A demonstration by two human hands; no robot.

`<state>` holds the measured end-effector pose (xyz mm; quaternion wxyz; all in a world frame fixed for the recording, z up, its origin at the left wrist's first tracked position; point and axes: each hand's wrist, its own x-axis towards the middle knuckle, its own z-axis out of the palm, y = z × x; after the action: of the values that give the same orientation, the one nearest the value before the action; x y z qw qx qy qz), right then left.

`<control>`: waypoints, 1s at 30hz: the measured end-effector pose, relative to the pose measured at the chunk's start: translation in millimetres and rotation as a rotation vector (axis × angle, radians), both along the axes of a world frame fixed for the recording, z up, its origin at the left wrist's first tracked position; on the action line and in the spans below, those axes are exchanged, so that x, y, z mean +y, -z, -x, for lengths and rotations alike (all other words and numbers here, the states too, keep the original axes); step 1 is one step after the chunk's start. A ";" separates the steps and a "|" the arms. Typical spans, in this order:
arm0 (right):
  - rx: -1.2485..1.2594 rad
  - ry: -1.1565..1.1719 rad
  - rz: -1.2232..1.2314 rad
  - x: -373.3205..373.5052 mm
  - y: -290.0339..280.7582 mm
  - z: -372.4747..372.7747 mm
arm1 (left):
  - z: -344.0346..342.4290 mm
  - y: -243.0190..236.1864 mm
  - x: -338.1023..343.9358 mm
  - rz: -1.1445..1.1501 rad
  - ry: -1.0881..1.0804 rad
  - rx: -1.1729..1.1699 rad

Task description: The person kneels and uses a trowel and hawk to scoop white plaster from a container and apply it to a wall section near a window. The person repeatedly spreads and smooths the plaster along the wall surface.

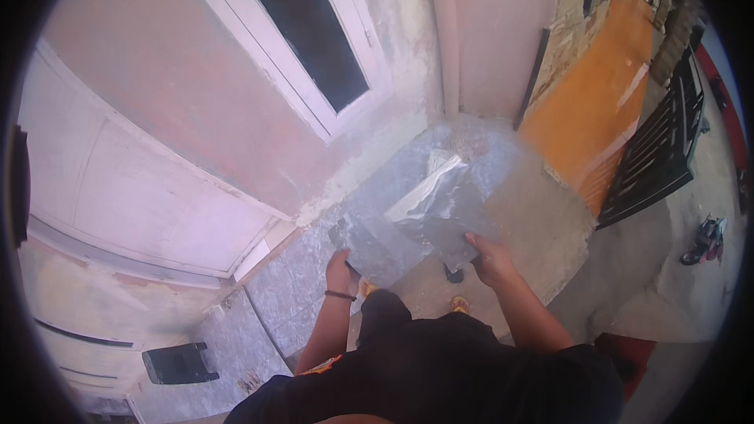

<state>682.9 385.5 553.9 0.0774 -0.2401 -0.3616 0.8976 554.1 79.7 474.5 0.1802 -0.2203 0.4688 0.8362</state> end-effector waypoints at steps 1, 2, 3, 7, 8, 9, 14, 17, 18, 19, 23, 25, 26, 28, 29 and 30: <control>0.018 0.024 -0.010 9.3 -9.6 -12.2 | -12.0 -9.0 7.9 -0.004 0.016 0.004; 0.070 0.018 -0.039 19.5 -14.5 -25.5 | -26.4 -15.4 15.1 -0.008 0.026 0.021; 0.101 0.020 -0.074 24.7 -22.0 -20.3 | -20.8 -25.1 17.7 -0.042 0.050 0.081; 0.094 0.005 -0.269 41.0 -20.6 -39.4 | -39.6 -50.8 41.9 -0.086 0.082 0.082; 0.055 -0.024 -0.365 40.6 -17.9 -45.2 | -45.1 -56.1 47.2 -0.094 0.082 0.082; 0.048 -0.051 -0.458 38.0 -16.6 -52.5 | -52.5 -62.0 50.9 -0.102 0.079 0.077; 0.072 -0.225 -0.858 -0.9 -33.3 -79.5 | -96.2 -87.4 31.0 -0.035 0.047 0.146; 0.368 -0.334 -1.027 -37.1 -59.9 -88.2 | -121.9 -99.9 -1.5 -0.096 0.001 0.148; 0.494 -0.333 -1.094 -46.4 -68.6 -87.9 | -128.0 -104.0 -9.6 -0.116 -0.023 0.139; 0.617 -0.334 -1.155 -56.0 -76.3 -89.3 | -136.4 -108.0 -17.8 -0.143 -0.042 0.119; 1.037 -0.254 -1.316 -77.8 -95.4 -92.5 | -163.1 -121.8 -35.2 -0.104 -0.090 0.154; 1.166 -0.262 -1.424 -76.1 -100.3 -95.5 | -172.8 -125.2 -35.7 -0.143 -0.115 0.238; 1.196 -0.302 -1.476 -73.1 -102.0 -97.2 | -176.9 -125.8 -34.5 -0.195 -0.123 0.258; 1.262 -0.359 -1.573 -63.6 -106.0 -99.8 | -182.3 -127.4 -30.0 -0.378 -0.080 0.428; 1.305 -0.342 -1.589 -58.4 -108.2 -100.9 | -182.2 -129.3 -26.6 -0.250 -0.078 0.454; 1.321 -0.346 -1.620 -52.9 -108.7 -103.2 | -181.6 -130.6 -21.8 -0.177 -0.036 0.530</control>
<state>786.1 332.6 662.5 0.2668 0.4736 -0.7675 0.3398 735.8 57.9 605.1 0.0548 0.0143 0.4207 0.9054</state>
